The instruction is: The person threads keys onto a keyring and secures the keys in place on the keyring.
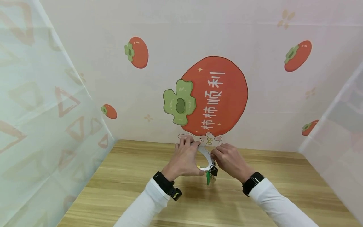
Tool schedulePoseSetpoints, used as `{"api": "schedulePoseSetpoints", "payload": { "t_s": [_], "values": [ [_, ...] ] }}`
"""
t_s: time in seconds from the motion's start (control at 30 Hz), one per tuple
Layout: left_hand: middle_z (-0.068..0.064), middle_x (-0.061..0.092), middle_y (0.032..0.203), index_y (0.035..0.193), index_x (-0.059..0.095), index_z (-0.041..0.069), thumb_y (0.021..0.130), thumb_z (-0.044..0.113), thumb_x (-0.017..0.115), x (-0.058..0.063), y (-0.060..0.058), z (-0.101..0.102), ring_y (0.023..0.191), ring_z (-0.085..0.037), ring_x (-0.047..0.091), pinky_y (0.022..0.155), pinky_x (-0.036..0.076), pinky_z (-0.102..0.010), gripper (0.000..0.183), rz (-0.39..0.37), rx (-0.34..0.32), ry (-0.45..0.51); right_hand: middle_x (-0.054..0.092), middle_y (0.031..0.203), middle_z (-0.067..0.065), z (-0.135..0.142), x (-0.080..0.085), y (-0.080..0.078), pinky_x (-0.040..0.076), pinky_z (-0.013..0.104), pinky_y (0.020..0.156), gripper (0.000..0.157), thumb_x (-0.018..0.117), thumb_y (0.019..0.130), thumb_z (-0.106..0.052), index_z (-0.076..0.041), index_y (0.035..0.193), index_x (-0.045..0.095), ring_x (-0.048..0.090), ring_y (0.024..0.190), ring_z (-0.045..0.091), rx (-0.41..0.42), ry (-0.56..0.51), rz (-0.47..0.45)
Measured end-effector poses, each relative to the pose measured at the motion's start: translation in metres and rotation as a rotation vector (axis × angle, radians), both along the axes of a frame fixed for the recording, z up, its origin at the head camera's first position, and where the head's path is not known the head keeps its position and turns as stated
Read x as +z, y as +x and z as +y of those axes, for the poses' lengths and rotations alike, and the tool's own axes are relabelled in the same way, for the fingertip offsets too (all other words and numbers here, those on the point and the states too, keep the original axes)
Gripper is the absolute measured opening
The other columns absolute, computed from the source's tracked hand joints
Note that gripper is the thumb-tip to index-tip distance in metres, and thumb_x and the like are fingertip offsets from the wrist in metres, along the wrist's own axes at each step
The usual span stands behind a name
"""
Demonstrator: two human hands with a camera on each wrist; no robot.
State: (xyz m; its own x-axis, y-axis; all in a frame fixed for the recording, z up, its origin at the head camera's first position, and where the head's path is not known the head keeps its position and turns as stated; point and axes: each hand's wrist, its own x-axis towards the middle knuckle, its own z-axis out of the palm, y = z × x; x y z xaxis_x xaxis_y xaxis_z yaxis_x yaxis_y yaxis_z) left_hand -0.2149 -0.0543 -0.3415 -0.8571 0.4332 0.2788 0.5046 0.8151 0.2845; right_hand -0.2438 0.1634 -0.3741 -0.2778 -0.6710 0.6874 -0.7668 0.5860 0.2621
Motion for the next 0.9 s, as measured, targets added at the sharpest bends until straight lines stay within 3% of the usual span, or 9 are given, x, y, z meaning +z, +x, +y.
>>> {"api": "schedulePoseSetpoints", "payload": {
  "t_s": [0.23, 0.4, 0.57, 0.67, 0.73, 0.9],
  "values": [
    [-0.016, 0.045, 0.135, 0.136, 0.058, 0.007, 0.056, 0.048, 0.094, -0.004, -0.001, 0.004, 0.128, -0.034, 0.034, 0.092, 0.038, -0.05, 0.096, 0.096, 0.062, -0.009, 0.062, 0.067, -0.007, -0.009, 0.0, 0.008, 0.045, 0.023, 0.052, 0.009, 0.077, 0.09, -0.01, -0.008, 0.082, 0.075, 0.052, 0.056, 0.003, -0.219, -0.24, -0.52],
    [-0.018, 0.047, 0.137, 0.137, 0.056, 0.005, 0.058, 0.049, 0.093, -0.006, -0.001, 0.005, 0.13, -0.035, 0.034, 0.093, 0.038, -0.051, 0.097, 0.111, 0.085, 0.007, 0.064, 0.066, -0.006, -0.011, 0.004, 0.008, 0.046, 0.025, 0.052, 0.01, 0.074, 0.092, -0.009, -0.007, 0.083, 0.077, 0.055, 0.055, 0.005, -0.21, -0.4, -0.71],
    [-0.017, 0.047, 0.136, 0.138, 0.055, 0.006, 0.058, 0.05, 0.092, -0.007, -0.002, 0.006, 0.128, -0.034, 0.035, 0.092, 0.038, -0.05, 0.099, 0.125, 0.097, 0.04, 0.06, 0.062, -0.004, -0.013, 0.008, 0.01, 0.038, 0.026, 0.049, 0.017, 0.069, 0.096, -0.012, -0.008, 0.081, 0.077, 0.049, 0.052, 0.013, -0.232, -0.526, -0.885],
    [-0.016, 0.047, 0.135, 0.139, 0.055, 0.006, 0.057, 0.051, 0.092, -0.007, -0.002, 0.007, 0.127, -0.034, 0.036, 0.091, 0.038, -0.049, 0.1, 0.128, 0.098, 0.044, 0.057, 0.061, -0.002, -0.015, 0.008, 0.011, 0.034, 0.027, 0.049, 0.021, 0.067, 0.098, -0.012, -0.007, 0.079, 0.076, 0.046, 0.051, 0.013, -0.239, -0.556, -0.933],
    [-0.017, 0.047, 0.134, 0.139, 0.055, 0.005, 0.057, 0.05, 0.093, -0.007, -0.003, 0.007, 0.126, -0.034, 0.036, 0.09, 0.038, -0.048, 0.1, 0.129, 0.095, 0.041, 0.057, 0.06, -0.002, -0.016, 0.008, 0.011, 0.035, 0.026, 0.048, 0.021, 0.067, 0.097, -0.009, -0.006, 0.078, 0.076, 0.046, 0.051, 0.012, -0.233, -0.556, -0.912],
    [-0.017, 0.047, 0.135, 0.139, 0.056, 0.005, 0.056, 0.047, 0.093, -0.006, -0.002, 0.007, 0.126, -0.035, 0.037, 0.091, 0.039, -0.049, 0.1, 0.13, 0.078, 0.024, 0.058, 0.059, -0.007, -0.015, 0.006, 0.01, 0.041, 0.025, 0.047, 0.016, 0.072, 0.091, -0.002, -0.006, 0.076, 0.075, 0.048, 0.048, 0.006, -0.193, -0.42, -0.67]
  ]
}}
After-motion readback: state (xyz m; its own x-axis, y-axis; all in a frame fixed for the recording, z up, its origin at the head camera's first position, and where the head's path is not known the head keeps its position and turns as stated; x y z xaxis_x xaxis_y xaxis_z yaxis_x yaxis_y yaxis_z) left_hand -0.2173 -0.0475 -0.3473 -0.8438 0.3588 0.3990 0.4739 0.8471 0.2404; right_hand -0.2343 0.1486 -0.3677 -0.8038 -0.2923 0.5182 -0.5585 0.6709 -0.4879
